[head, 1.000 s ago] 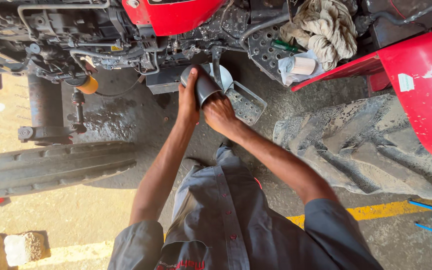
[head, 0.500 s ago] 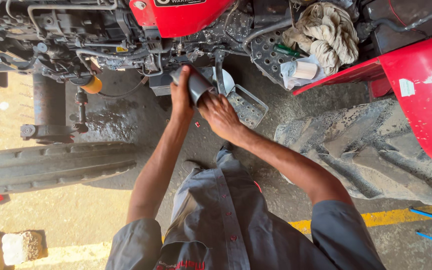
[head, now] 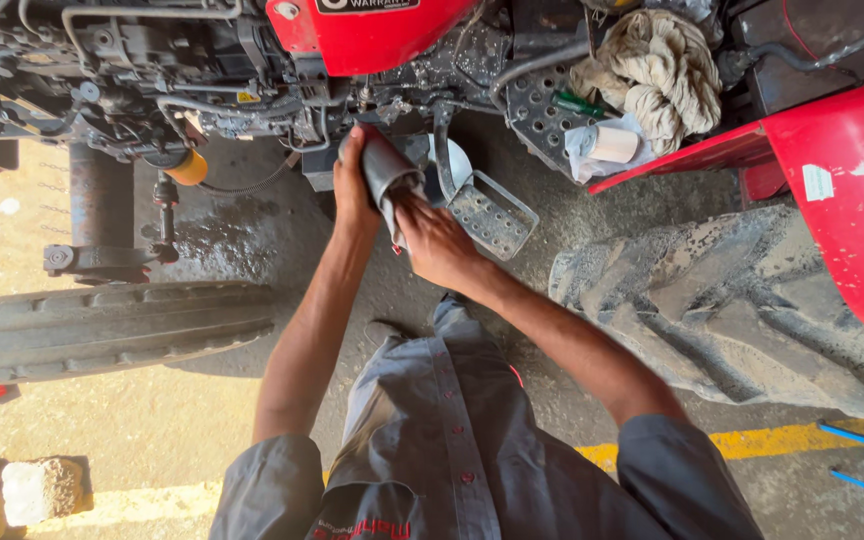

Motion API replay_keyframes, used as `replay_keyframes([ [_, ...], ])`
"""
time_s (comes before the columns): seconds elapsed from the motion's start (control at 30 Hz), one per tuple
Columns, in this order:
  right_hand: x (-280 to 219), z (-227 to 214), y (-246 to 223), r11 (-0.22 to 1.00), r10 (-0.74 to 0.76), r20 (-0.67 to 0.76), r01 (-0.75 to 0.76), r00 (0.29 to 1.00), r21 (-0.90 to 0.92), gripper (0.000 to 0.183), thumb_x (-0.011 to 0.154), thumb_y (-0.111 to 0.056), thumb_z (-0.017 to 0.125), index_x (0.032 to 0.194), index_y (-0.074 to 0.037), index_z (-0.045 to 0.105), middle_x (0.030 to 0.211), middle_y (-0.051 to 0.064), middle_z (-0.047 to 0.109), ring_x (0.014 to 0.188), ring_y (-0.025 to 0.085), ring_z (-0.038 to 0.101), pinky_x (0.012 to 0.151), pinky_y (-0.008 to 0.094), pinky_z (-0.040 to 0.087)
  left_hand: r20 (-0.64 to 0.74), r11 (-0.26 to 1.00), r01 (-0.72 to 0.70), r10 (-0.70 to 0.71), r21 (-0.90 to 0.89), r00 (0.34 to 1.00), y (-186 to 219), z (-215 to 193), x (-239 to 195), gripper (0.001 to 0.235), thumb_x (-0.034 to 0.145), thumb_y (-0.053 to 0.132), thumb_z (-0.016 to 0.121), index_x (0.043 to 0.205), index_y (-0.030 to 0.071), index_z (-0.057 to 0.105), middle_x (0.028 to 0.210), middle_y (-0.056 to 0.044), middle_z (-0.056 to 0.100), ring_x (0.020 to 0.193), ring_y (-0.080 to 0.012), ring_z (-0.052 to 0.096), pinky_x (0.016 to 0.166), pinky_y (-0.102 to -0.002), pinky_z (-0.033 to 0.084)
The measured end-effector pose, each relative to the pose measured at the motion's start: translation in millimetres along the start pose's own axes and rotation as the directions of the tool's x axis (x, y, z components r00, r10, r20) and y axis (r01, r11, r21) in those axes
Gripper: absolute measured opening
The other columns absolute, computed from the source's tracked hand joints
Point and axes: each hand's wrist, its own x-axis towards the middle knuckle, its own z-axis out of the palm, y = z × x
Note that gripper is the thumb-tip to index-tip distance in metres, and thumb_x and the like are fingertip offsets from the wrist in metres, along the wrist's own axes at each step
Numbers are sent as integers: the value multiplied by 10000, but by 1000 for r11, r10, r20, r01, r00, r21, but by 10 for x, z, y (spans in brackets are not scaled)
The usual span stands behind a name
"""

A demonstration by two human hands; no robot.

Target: The person removes an old cylindrical filter from a red tractor engine, cleans the housing with a cloth, and installs a new filter. He then uses a wrench to tighten the filter housing while another person assists.

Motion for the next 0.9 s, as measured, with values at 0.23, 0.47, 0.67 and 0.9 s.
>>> replay_keyframes([
  [0.23, 72, 233, 111, 963, 267, 251, -246, 931, -113, 244, 861, -74, 715, 1091, 8, 708, 1078, 211, 725, 1063, 340, 679, 948, 543, 495, -38, 956, -71, 86, 284, 996, -185, 109, -16, 879, 774, 502, 825, 1354, -28, 430, 1154, -169, 619, 1022, -256, 664, 846, -388, 600],
  [0.47, 355, 36, -55, 529, 570, 406, -698, 714, 484, 380, 932, -116, 627, 1251, 84, 574, 1035, 261, 706, 917, 362, 740, 781, 429, 607, 84, 1000, -30, 29, 9, 996, -34, 52, -43, 767, 821, 550, 755, 1320, 31, 491, 1096, -143, 615, 935, -229, 658, 787, -370, 596],
  [0.67, 100, -207, -15, 992, 22, -58, -29, 998, -125, 587, 672, -65, 691, 1227, 81, 565, 1158, 269, 706, 1065, 334, 720, 766, 428, 576, 62, 988, -140, 137, 62, 989, -102, -43, 220, 732, 878, 516, 786, 1241, -77, 557, 1042, -194, 600, 852, -265, 614, 711, -400, 546],
  [0.9, 71, 392, 247, 963, 222, 163, -190, 961, -189, 237, 869, -32, 702, 1102, 8, 694, 1077, 213, 714, 921, 253, 716, 728, 388, 584, -41, 967, -118, 131, 227, 991, -253, 34, 142, 847, 787, 521, 830, 1329, -2, 444, 1148, -162, 617, 1026, -242, 644, 840, -370, 592],
])
